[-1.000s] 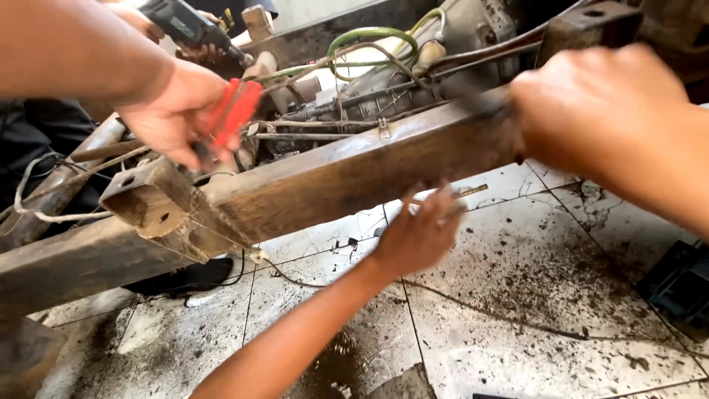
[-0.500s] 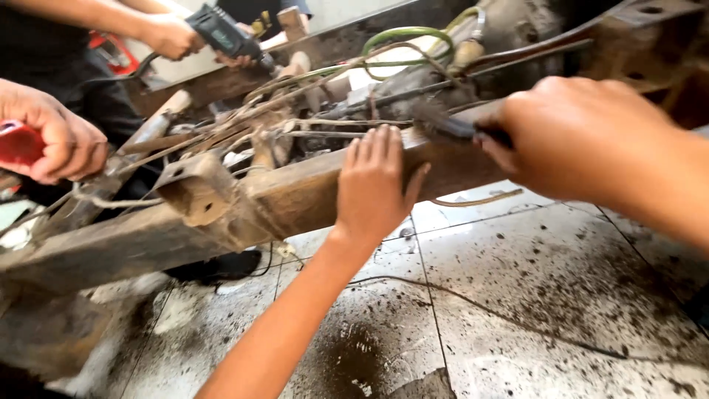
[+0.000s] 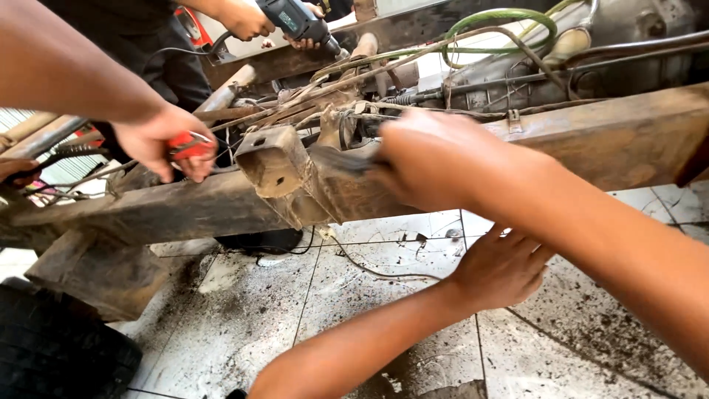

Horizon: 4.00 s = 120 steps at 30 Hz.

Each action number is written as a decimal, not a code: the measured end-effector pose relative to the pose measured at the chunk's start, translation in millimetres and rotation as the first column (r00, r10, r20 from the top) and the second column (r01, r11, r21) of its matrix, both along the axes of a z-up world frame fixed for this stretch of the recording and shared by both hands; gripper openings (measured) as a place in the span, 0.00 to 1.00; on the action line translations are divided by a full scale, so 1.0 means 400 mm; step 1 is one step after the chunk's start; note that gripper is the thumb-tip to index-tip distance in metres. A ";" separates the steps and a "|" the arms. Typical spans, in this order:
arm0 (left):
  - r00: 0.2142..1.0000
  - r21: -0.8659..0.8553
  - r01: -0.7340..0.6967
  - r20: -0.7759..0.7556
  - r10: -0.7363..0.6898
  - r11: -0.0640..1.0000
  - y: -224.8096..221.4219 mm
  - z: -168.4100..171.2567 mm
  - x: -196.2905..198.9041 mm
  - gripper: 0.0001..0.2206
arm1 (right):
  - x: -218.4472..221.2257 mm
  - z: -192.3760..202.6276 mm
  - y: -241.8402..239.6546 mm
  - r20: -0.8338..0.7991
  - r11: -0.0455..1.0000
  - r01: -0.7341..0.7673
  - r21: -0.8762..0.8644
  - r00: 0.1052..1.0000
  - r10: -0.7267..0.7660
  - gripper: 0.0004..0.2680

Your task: The person scrapes dirt and rust from a vehicle chassis using a wire brush and a scraper.

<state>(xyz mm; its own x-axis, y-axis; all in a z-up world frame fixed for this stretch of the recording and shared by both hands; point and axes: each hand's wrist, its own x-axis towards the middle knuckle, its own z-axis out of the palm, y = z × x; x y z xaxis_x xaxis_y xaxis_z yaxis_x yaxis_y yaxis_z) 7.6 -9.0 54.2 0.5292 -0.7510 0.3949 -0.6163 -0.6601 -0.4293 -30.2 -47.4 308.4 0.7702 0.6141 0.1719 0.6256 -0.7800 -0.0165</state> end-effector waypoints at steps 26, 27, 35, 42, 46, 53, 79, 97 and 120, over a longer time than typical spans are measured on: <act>0.987 -0.106 0.149 -0.044 -0.155 0.983 -0.067 -0.032 0.007 0.31 | 0.026 -0.026 -0.077 0.195 0.915 0.258 -0.310 0.959 -0.205 0.06; 0.993 -0.015 0.120 0.010 -0.119 0.993 -0.063 -0.013 -0.003 0.34 | 0.041 -0.043 -0.094 0.215 0.885 0.322 -0.338 0.941 -0.260 0.08; 0.935 0.197 0.117 -0.352 -0.041 0.973 -0.067 -0.091 0.027 0.34 | 0.163 -0.081 -0.210 0.152 0.818 0.444 -0.365 0.896 -0.418 0.08; 0.928 0.181 0.161 -0.361 -0.087 0.970 -0.090 -0.146 0.033 0.33 | -0.044 -0.066 -0.114 0.255 0.880 0.269 -0.392 0.951 -0.177 0.07; 0.796 0.072 0.110 -0.604 -0.044 0.991 -0.054 -0.061 -0.014 0.31 | -0.012 -0.045 -0.192 0.357 0.808 0.487 -0.332 0.858 -0.370 0.07; 0.795 -0.612 0.284 -0.280 -0.538 0.738 0.025 -0.262 0.089 0.24 | -0.039 -0.323 -0.108 0.434 0.983 0.170 0.068 0.882 -0.183 0.21; 0.471 0.691 -0.139 -0.584 0.661 0.709 0.274 -0.381 0.084 0.27 | 0.103 -0.761 -0.120 0.260 0.304 -0.105 0.947 0.807 -0.530 0.12; 0.496 0.634 -0.105 -0.634 0.593 0.766 0.245 -0.445 0.117 0.22 | 0.167 -0.844 -0.139 0.390 0.510 -0.044 0.859 0.702 -0.596 0.07; 0.523 0.645 -0.134 -0.599 0.607 0.752 0.176 -0.398 0.140 0.19 | -0.043 -0.477 0.003 0.120 0.565 -0.018 0.825 0.982 -0.143 0.19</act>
<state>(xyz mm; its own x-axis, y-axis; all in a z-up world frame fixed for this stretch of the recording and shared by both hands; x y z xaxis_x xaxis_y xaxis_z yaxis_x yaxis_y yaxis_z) 63.6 61.3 -105.0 0.7101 -0.3455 -0.6135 -0.5952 -0.7600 -0.2609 -47.6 -46.1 117.4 0.7137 0.0966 0.6938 0.6317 -0.5166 -0.5779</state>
